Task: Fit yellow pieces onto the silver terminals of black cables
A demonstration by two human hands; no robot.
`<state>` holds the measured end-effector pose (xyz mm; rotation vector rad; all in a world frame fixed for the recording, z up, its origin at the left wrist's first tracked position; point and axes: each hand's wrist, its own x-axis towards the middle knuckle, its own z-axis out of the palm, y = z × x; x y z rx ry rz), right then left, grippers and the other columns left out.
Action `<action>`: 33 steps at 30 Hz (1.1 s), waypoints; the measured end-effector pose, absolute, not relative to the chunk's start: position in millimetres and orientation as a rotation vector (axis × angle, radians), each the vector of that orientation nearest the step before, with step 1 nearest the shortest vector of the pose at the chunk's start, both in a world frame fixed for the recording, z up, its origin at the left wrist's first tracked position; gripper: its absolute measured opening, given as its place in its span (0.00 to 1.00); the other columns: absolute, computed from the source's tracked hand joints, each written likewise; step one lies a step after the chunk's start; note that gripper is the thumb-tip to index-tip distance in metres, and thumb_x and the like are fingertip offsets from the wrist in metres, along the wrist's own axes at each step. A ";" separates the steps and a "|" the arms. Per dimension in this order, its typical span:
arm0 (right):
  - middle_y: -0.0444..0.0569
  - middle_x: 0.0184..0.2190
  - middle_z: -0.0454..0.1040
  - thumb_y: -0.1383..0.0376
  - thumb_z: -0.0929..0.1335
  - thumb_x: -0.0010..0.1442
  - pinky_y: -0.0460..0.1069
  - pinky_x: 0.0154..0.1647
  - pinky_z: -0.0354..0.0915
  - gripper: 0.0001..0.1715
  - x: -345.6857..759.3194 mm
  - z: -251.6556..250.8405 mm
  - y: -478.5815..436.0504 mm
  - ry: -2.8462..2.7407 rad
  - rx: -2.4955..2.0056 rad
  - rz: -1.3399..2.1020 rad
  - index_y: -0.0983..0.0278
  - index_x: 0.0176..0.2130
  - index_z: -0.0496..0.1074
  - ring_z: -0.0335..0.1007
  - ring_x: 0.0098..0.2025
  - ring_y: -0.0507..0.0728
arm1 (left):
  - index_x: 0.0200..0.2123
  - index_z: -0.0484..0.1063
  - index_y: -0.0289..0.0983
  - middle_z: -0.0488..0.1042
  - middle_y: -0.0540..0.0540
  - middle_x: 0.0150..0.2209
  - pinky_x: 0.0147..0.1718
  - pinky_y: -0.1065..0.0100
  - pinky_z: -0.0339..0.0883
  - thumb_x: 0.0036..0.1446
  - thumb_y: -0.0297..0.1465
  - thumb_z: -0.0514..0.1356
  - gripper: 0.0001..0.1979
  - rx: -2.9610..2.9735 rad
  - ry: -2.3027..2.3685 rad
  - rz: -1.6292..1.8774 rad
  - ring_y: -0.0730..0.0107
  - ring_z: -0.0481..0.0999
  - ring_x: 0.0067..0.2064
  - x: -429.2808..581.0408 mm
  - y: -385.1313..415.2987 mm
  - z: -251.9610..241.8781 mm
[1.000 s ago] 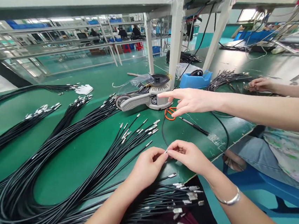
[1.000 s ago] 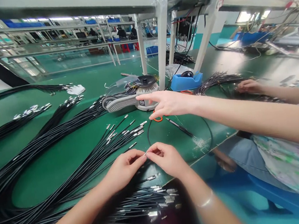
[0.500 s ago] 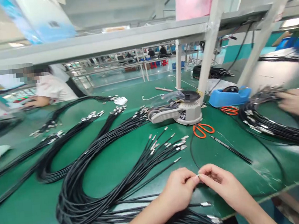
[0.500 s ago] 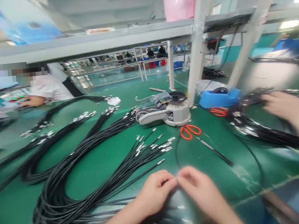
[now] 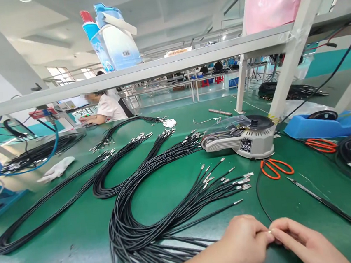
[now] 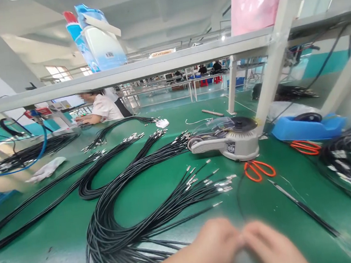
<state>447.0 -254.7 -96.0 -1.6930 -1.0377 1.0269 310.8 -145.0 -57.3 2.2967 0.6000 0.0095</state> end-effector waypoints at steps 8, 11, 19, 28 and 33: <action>0.44 0.27 0.74 0.58 0.63 0.60 0.43 0.34 0.63 0.14 440.7 -55.8 -281.3 -1.270 -1.950 0.905 0.61 0.28 0.71 0.69 0.31 0.53 | 0.45 0.73 0.38 0.76 0.45 0.42 0.48 0.66 0.64 0.59 0.33 0.54 0.14 2.452 0.593 0.149 0.65 0.72 0.46 271.0 -102.3 1.3; 0.44 0.27 0.75 0.62 0.64 0.58 0.44 0.32 0.62 0.11 447.0 -44.9 -288.6 -1.316 -1.988 0.973 0.61 0.28 0.73 0.69 0.31 0.53 | 0.39 0.75 0.38 0.75 0.45 0.39 0.46 0.63 0.64 0.60 0.31 0.52 0.12 2.553 0.752 0.198 0.64 0.72 0.43 267.3 -74.2 -3.5; 0.47 0.31 0.76 0.60 0.64 0.59 0.48 0.36 0.66 0.12 461.1 -44.4 -251.5 -1.056 -1.797 0.904 0.63 0.37 0.73 0.72 0.33 0.55 | 0.31 0.74 0.35 0.72 0.41 0.36 0.49 0.57 0.58 0.55 0.26 0.54 0.08 2.526 0.704 0.249 0.56 0.68 0.45 310.2 -88.7 -36.0; 0.46 0.31 0.76 0.60 0.66 0.58 0.48 0.36 0.65 0.11 451.7 -43.9 -204.3 -1.132 -1.578 0.766 0.64 0.36 0.75 0.70 0.33 0.54 | 0.32 0.69 0.34 0.74 0.48 0.25 0.26 0.70 0.65 0.56 0.36 0.52 0.12 2.008 0.656 0.156 0.73 0.71 0.25 304.9 -90.2 -23.2; 0.44 0.26 0.73 0.59 0.69 0.54 0.47 0.30 0.62 0.11 452.5 -40.4 -210.6 -1.043 -1.568 0.841 0.66 0.31 0.74 0.66 0.28 0.52 | 0.33 0.70 0.32 0.72 0.50 0.23 0.23 0.74 0.59 0.51 0.36 0.58 0.12 1.678 0.636 0.112 0.78 0.65 0.22 300.8 -97.2 -13.8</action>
